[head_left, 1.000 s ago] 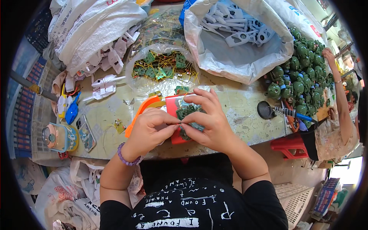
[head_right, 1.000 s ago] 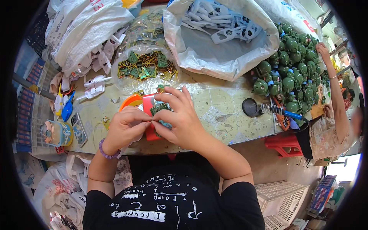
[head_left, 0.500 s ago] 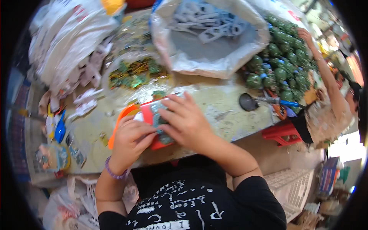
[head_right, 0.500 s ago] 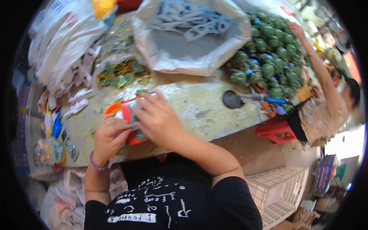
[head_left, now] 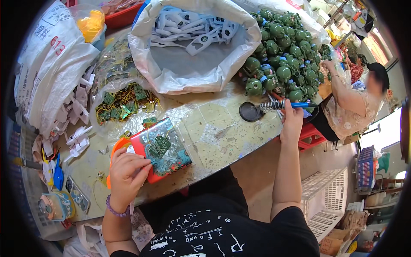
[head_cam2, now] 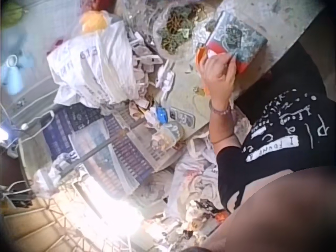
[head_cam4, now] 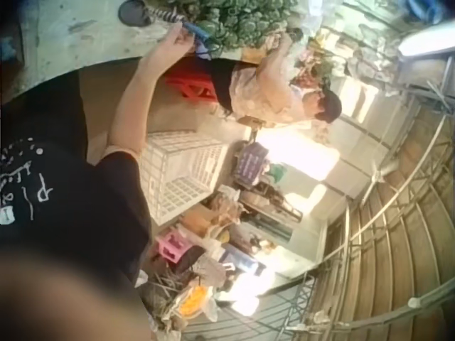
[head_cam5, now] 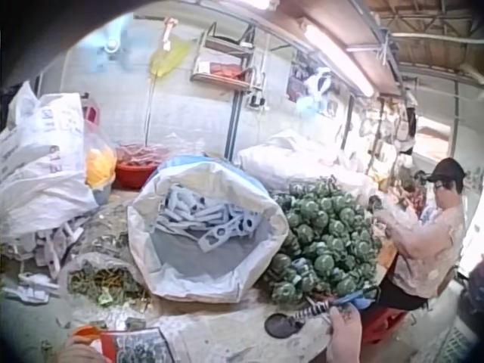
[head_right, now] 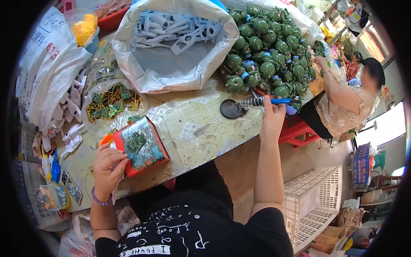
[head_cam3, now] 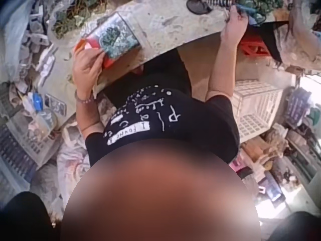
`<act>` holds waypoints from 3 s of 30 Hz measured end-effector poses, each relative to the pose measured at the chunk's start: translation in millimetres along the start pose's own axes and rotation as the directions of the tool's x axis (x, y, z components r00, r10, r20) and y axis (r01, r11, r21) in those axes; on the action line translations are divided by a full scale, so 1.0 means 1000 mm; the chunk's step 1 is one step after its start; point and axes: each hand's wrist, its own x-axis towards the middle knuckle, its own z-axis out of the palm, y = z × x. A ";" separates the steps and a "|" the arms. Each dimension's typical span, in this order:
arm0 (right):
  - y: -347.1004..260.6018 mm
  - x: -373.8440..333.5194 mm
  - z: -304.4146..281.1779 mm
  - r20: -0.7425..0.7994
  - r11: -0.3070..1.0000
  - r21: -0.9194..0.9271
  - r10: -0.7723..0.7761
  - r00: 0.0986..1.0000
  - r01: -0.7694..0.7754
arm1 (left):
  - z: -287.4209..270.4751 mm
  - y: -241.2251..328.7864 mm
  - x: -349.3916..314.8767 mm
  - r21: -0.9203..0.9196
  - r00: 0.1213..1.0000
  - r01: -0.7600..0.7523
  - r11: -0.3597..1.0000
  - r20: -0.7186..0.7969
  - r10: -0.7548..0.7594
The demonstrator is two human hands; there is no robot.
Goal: Soldering electronic components and assembling plastic toy housings at a factory workbench.
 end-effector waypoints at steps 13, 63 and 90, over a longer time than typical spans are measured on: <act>-0.074 0.016 -0.062 -0.189 0.918 -0.299 -0.326 0.926 0.262 | 0.003 -0.007 0.003 -0.002 0.999 -0.043 0.999 0.019 0.043; -0.065 -0.172 0.068 0.665 0.521 0.524 -0.745 0.059 0.674 | 0.014 0.003 0.008 0.144 0.980 -0.186 0.972 -0.038 0.194; -0.073 -0.169 0.063 0.697 0.542 0.443 -0.709 0.105 0.714 | 0.014 0.005 0.007 0.145 0.978 -0.192 0.971 -0.053 0.201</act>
